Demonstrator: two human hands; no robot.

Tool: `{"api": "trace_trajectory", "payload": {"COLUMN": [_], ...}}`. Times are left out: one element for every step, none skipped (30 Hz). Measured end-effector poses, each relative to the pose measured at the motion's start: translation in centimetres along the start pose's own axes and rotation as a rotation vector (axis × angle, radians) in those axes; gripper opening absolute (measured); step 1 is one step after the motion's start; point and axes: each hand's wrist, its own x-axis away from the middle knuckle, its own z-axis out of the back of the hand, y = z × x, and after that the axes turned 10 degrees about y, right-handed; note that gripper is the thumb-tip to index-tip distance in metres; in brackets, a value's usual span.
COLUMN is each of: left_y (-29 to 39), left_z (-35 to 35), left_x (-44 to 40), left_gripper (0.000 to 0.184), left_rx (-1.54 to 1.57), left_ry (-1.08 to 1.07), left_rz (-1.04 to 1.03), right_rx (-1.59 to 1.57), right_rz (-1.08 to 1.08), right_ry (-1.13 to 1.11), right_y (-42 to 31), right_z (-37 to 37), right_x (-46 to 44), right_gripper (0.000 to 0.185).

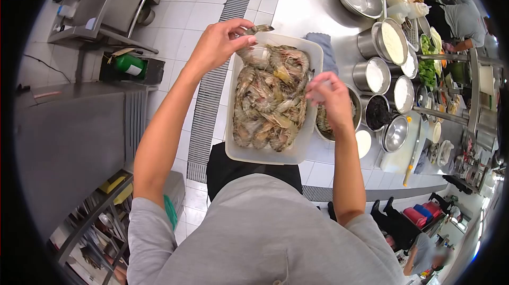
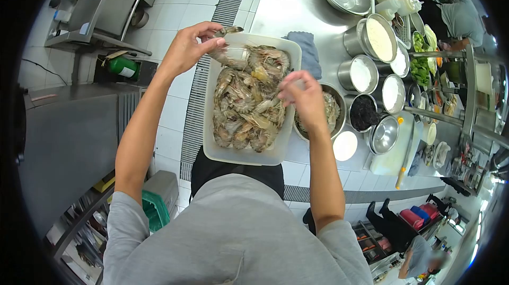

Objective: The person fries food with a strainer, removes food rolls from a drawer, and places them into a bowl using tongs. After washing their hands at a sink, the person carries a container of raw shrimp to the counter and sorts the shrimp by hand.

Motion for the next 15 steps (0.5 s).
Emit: {"api": "trace_trajectory", "payload": {"left_y": [0.1,0.3,0.5,0.5,0.6,0.7,0.7,0.7,0.9,1.2,1.4,1.6,1.6,1.6,1.8], "left_z": [0.0,0.0,-0.1,0.0,0.0,0.0,0.2,0.5,0.8,1.0,1.3,1.5,1.3,1.0,0.7], "left_x": [0.1,0.1,0.1,0.0,-0.1,-0.3,-0.6,-0.8,-0.9,-1.0,-1.1,-1.1,-1.0,-0.8,-0.6], "left_gripper": [0.037,0.035,0.034,0.034,0.034,0.033,0.033,0.034,0.034,0.034,0.036,0.037,0.037,0.038,0.038], "left_rx": [-0.001,0.069,0.139,0.140,0.214,0.287,0.286,0.317,0.347,0.345,0.311,0.278,0.279,0.256,0.233], "left_ry": [0.003,0.035,0.066,0.069,0.081,0.091,0.089,0.086,0.081,0.079,0.040,0.001,0.002,-0.127,-0.255], "left_rz": [0.001,-0.018,-0.037,-0.040,-0.019,0.000,-0.004,0.013,0.029,0.028,0.070,0.113,0.114,0.161,0.209], "right_rx": [0.061,0.122,0.228,0.335,0.416,0.495,0.493,0.601,0.707,0.680,0.679,0.706,0.735,0.737,0.725], "right_rz": [-0.010,-0.020,-0.048,-0.075,0.011,0.098,0.101,0.237,0.374,0.238,0.235,0.231,0.229,0.230,0.292], "right_ry": [-0.070,-0.139,-0.187,-0.235,-0.228,-0.218,-0.215,-0.188,-0.159,-0.207,-0.206,-0.259,-0.312,-0.313,-0.353], "right_y": [0.6,1.3,2.0,2.8,4.3,5.6,6.1,6.5,6.2,5.8,5.2,4.5,4.1,4.4,5.0], "right_z": [-0.8,-1.7,-2.9,-4.4,-6.0,-7.4,-8.6,-9.5,-10.2,-10.4,-10.2,-9.6,-8.9,-8.0,-6.7], "right_x": [0.2,0.4,0.5,0.6,0.3,0.0,-0.3,-0.5,-0.4,-0.3,0.1,0.5,0.8,1.0,1.3], "right_gripper": [0.010,0.009,0.010,0.012,0.019,0.026,0.026,0.030,0.034,0.031,0.031,0.029,0.028,0.028,0.029]}}
